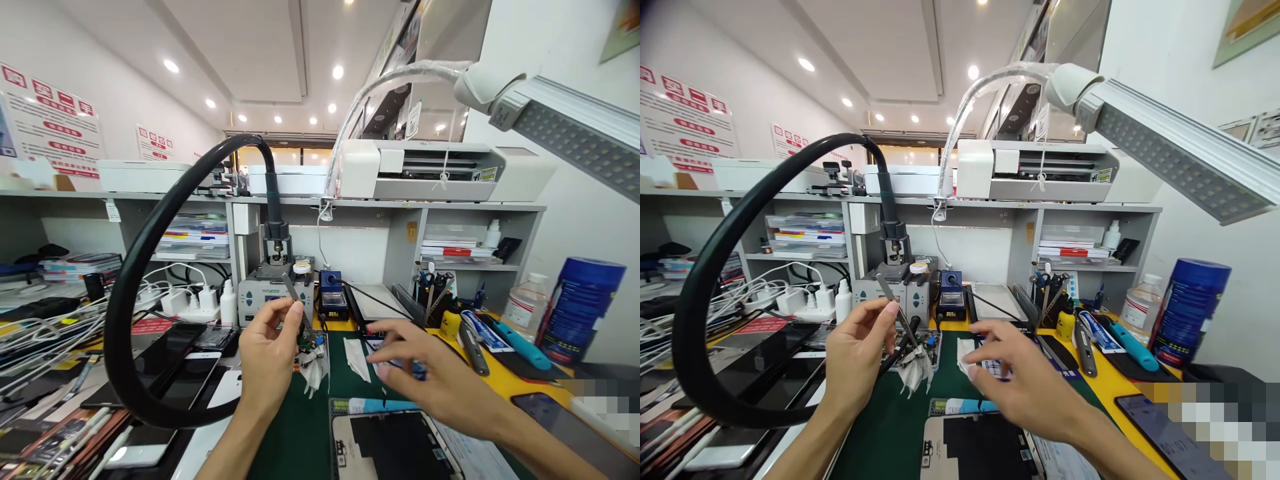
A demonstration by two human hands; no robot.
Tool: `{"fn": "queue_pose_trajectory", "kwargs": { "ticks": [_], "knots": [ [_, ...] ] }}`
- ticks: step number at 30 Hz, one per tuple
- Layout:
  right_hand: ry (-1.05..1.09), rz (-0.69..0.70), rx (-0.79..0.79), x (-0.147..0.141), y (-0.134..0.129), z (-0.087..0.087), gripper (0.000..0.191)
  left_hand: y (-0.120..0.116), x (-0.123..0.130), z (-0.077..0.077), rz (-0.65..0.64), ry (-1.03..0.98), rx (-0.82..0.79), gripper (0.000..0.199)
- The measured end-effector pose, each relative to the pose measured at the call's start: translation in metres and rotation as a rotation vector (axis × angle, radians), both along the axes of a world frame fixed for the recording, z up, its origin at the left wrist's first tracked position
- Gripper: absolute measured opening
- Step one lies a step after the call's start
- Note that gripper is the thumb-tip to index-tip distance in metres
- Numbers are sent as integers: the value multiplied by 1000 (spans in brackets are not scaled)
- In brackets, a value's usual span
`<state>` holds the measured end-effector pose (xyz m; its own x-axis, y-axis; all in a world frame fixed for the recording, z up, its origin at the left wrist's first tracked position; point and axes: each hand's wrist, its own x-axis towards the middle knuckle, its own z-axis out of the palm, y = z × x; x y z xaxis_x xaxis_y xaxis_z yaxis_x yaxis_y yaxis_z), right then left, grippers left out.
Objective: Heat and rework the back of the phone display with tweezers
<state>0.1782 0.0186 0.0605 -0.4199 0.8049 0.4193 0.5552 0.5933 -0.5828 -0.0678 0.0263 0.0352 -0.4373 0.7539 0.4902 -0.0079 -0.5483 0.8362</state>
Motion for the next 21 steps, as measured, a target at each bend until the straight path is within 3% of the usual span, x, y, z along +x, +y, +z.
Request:
{"fn": "queue_pose_trajectory", "kwargs": {
  "ticks": [4, 7, 12, 16, 19, 21],
  "knots": [
    [-264, 254, -147, -39, -4, 13, 37, -1, -1, 1, -25, -13, 6, 35],
    [-280, 280, -163, -52, 2, 10, 38, -2, -2, 2, -1, -40, 20, 34],
    [-283, 335, -233, -49, 14, 12, 39, -2, -4, 3, 16, -72, 36, 33],
    [-171, 217, -228, -40, 21, 23, 33, -3, -2, 4, -54, -22, 33, 30],
    [-97, 106, -194, -36, 20, 27, 43, -8, 4, 3, -163, 69, 18, 25],
    [-81, 83, -165, -35, 14, 27, 40, -13, 11, 1, -238, 134, 12, 20]
  ]
}}
